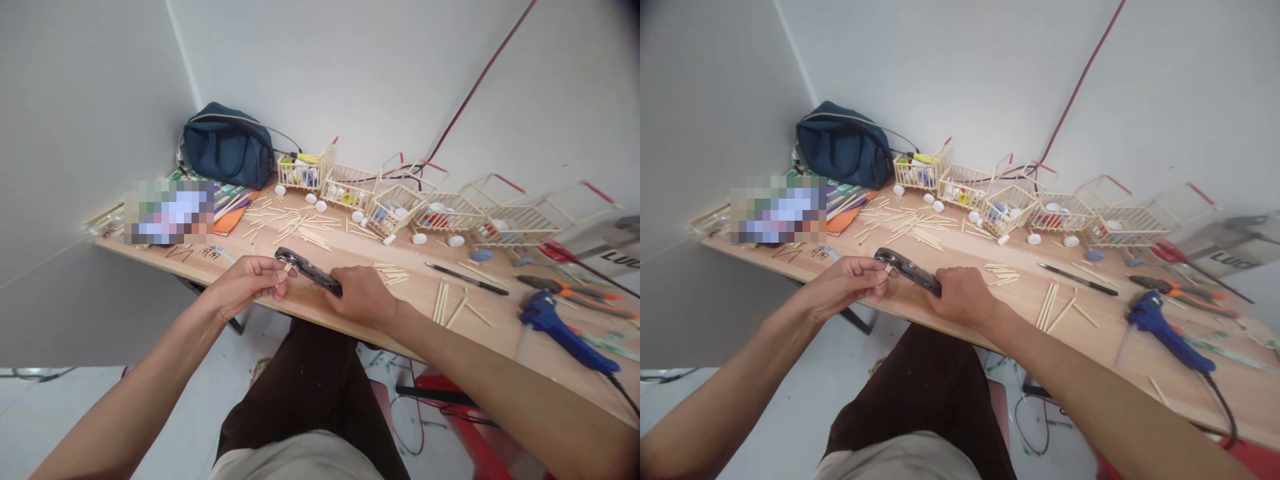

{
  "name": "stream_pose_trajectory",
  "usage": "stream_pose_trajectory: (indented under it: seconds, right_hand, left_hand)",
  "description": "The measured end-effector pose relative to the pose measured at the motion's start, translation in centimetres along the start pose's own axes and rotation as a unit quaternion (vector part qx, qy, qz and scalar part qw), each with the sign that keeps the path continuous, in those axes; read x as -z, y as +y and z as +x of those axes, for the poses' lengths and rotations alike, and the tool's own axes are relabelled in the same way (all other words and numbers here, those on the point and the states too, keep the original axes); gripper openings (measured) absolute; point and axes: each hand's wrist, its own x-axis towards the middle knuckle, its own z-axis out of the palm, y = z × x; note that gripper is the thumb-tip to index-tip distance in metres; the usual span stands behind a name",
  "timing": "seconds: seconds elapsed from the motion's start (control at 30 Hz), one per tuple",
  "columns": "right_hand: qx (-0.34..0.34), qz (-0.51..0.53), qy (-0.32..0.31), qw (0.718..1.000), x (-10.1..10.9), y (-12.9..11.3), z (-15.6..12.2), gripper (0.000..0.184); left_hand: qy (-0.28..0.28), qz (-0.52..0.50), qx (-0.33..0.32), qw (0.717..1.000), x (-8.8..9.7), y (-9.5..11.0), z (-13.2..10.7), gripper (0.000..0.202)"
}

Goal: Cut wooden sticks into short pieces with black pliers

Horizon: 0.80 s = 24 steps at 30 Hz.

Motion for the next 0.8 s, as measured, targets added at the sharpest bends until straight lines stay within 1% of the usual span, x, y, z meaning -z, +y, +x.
stream_pose_trajectory:
  seconds: [0.1,0.17,0.23,0.33,0.43,0.5,0.63,0.8]
  right_hand:
    - [0.000,0.007,0.006,1.000,-0.1,0.2,0.0,0.042]
    - [-0.010,0.034,0.009,0.999,0.0,0.3,0.0,0.044]
    - [-0.034,0.084,0.007,0.996,0.1,0.5,0.0,0.047]
    - [-0.069,0.170,-0.005,0.983,0.7,0.8,-0.1,0.051]
    - [-0.062,0.228,-0.025,0.971,1.8,1.2,-0.5,0.049]
    - [-0.053,0.237,-0.050,0.969,2.6,1.4,-1.0,0.045]
    - [-0.059,0.229,-0.093,0.967,3.8,1.3,-1.9,0.040]
    - [-0.072,0.228,-0.098,0.966,4.3,0.9,-2.7,0.033]
  left_hand:
    - [-0.005,-0.002,-0.005,1.000,0.2,-0.3,0.1,0.027]
    - [-0.008,-0.002,-0.017,1.000,0.3,-0.5,0.1,0.027]
    - [-0.007,0.000,-0.033,0.999,0.3,-0.7,0.2,0.028]
    - [-0.002,0.007,-0.048,0.999,0.2,-0.8,0.3,0.030]
    - [-0.004,0.009,-0.054,0.999,0.0,-0.8,0.3,0.031]
    - [-0.015,0.006,-0.064,0.998,-0.2,-0.7,0.2,0.031]
    - [-0.043,-0.008,-0.088,0.995,-0.7,-0.5,-0.1,0.028]
    - [-0.070,-0.024,-0.096,0.993,-1.4,-0.2,-0.1,0.024]
